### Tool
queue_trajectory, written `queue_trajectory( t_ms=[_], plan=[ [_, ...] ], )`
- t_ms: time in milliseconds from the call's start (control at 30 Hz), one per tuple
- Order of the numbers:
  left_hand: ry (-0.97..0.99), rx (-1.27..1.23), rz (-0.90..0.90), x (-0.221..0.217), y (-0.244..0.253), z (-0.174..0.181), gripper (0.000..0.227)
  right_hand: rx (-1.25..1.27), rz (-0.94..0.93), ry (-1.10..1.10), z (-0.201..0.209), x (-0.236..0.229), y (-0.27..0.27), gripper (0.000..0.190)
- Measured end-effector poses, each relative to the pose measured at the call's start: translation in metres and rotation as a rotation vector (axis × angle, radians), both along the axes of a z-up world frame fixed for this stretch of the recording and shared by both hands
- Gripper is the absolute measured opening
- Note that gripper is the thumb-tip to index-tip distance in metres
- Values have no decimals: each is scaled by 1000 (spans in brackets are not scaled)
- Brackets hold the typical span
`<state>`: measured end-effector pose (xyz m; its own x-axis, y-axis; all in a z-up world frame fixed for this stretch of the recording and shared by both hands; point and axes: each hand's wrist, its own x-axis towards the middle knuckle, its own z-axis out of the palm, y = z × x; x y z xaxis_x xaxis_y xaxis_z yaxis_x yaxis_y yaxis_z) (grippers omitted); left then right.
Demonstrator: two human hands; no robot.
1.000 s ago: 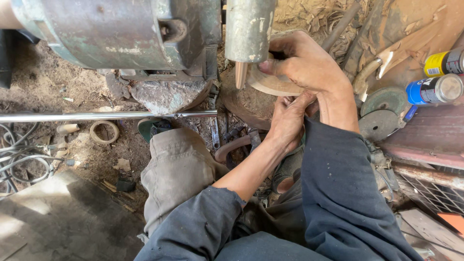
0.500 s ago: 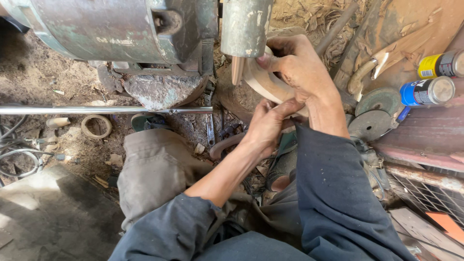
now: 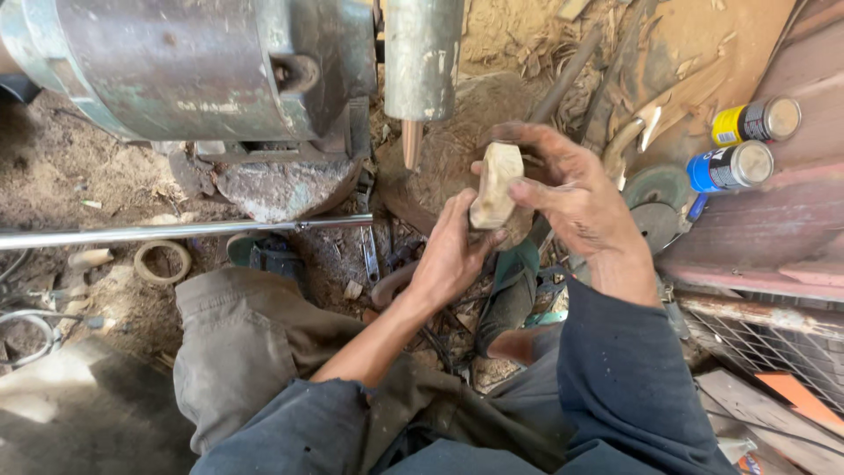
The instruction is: The person holds a small wooden piece against a rotating grinding wheel to shape and smooth its surface. The person repeatedly rotates the piece to grind different sides and edges, occasionally pausing to inspect the progress.
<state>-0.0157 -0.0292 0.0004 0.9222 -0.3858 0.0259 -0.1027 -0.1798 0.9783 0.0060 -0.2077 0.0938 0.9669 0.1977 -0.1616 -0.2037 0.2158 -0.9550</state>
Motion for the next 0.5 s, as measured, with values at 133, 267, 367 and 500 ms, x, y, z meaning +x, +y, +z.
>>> queue_trajectory(
  t_ms=[133, 267, 367, 500],
  plan=[
    [-142, 157, 53, 5, 5, -11, 49, 102, 23, -39, -1, -2, 4, 59],
    [-304, 89, 155, 9, 11, -28, 63, 43, 80, -66, -7, 0, 9, 56],
    [-236, -42, 132, 16, 9, -33, 67, -35, 123, -101, -6, 8, 16, 57],
    [-206, -116, 137, 16, 9, -35, 68, -104, 172, -99, -5, 19, 26, 55]
  ],
)
